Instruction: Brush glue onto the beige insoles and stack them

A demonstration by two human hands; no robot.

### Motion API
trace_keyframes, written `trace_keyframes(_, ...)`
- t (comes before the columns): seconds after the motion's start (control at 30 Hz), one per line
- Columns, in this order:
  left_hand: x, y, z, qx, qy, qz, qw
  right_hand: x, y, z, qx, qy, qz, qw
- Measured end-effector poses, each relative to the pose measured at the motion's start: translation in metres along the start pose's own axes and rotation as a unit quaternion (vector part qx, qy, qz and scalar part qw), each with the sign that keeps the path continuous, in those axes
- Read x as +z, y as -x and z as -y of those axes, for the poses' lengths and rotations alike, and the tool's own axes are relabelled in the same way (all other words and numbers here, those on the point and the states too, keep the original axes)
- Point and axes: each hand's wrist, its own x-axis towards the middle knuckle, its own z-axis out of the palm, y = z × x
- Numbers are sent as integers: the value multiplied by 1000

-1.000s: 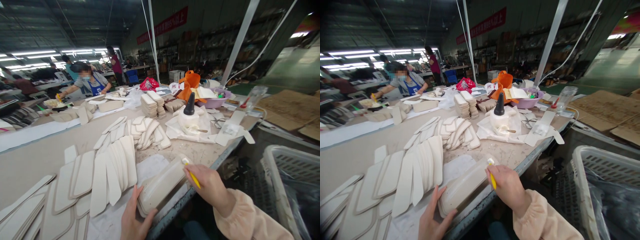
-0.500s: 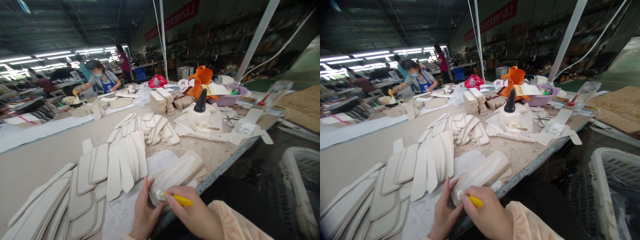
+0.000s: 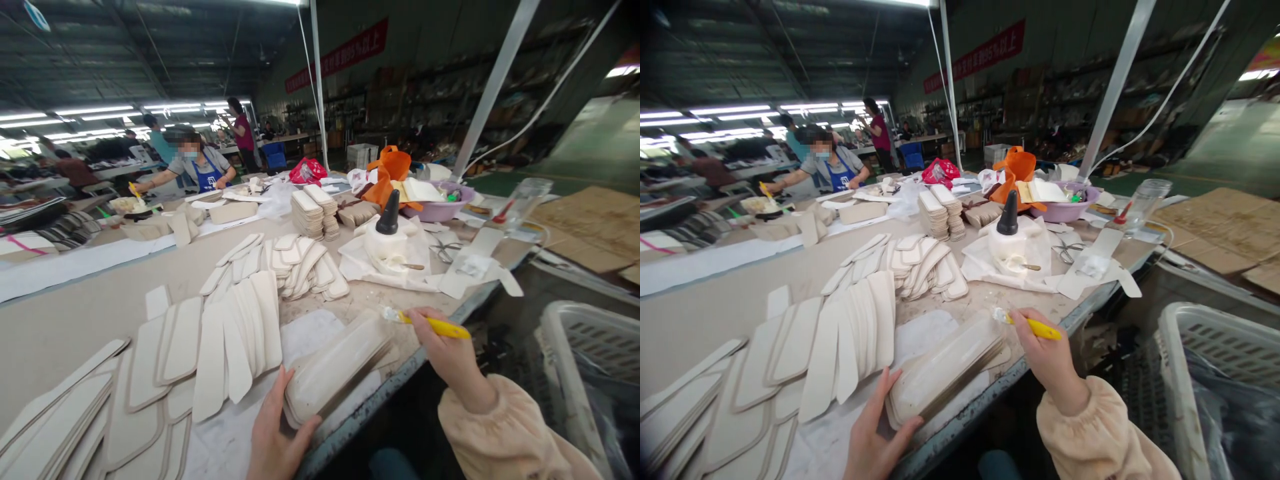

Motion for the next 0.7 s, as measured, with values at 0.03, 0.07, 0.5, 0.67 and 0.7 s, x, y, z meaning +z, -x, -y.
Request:
trace_keyframes(0.03, 0, 0, -1, 2, 1, -1, 1000, 1, 4, 2, 7, -35, 0, 999)
trace_keyframes(0.07, -1, 1, -2, 2, 4, -2, 1000, 3, 10, 5, 22, -73, 14, 997)
trace_keyframes(0.5, -2, 3, -4, -25, 49, 17, 998, 73, 65, 40, 84, -159, 349, 920)
trace_keyframes(0.67, 0, 1, -5, -5, 26, 0, 1000, 35, 31, 19, 76, -77, 197, 974)
trace_keyframes(0.7, -1, 1, -6, 0, 18, -3, 1000, 28, 26, 15, 78, -84, 161, 980)
